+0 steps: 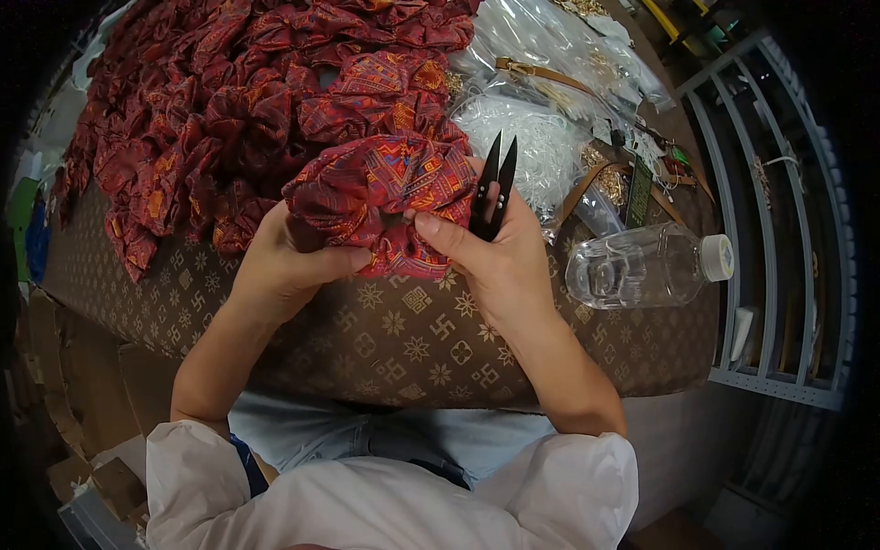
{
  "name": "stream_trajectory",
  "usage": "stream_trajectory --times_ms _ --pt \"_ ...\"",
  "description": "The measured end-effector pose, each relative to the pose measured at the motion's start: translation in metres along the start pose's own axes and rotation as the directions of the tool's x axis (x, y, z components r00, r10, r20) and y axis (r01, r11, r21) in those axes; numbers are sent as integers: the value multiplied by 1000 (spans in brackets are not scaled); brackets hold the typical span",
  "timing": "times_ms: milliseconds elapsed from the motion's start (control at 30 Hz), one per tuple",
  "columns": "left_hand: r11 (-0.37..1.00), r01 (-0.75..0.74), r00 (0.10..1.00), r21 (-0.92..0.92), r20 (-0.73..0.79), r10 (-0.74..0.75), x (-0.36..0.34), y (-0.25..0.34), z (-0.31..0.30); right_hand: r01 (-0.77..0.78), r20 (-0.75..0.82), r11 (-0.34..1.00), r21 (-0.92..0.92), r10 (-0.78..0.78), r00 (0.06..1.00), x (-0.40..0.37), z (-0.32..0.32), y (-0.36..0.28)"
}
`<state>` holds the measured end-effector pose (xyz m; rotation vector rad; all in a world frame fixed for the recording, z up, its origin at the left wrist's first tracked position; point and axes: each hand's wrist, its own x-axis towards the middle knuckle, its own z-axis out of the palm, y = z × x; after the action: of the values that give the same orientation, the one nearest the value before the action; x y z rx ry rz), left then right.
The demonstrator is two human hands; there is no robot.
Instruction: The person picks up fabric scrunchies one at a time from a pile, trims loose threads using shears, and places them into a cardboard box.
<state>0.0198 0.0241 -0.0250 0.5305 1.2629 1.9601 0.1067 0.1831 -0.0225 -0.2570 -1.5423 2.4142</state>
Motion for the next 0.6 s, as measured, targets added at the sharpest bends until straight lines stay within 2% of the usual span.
stream_trajectory --times_ms 67,133,167,233,267,300,367,400,467,533,600 --pt "1000 6 1000 8 -3 -6 0 1 0 -19 -9 1000 12 19 1000 0 1 1" --pt "1000 12 1000 16 -13 -12 -2 2 1 80 -94 992 -102 -89 992 0 3 4" --pt "998 -38 999 54 -34 40 -2 3 3 78 -95 992 -102 -88 992 -1 3 1" --pt "992 -87 994 92 -53 92 -3 2 4 85 -183 952 -294 -143 973 -3 2 -9" --pt "988 -104 991 118 -74 113 -3 2 4 147 -230 976 -158 -182 956 0 -2 -4" --pt "982 -120 987 145 -94 134 -4 2 4 147 -230 976 -160 -182 956 -1 -5 -5" --pt "983 -117 986 142 -104 133 -4 1 4 47 -182 998 -46 -54 982 -5 -11 -9" --pt "983 -113 985 142 -115 129 -4 2 4 49 -182 998 -48 -57 982 -6 -8 -8" --pt "979 -101 984 178 -124 124 -4 2 2 79 -150 974 -213 -112 982 -8 0 -5" --pt "973 -87 984 215 -136 118 -3 1 0 64 -123 963 -262 -99 987 -10 2 -3" --pt "969 -125 979 215 -133 156 -3 -1 -1 108 -103 883 -456 -173 979 -10 8 1"
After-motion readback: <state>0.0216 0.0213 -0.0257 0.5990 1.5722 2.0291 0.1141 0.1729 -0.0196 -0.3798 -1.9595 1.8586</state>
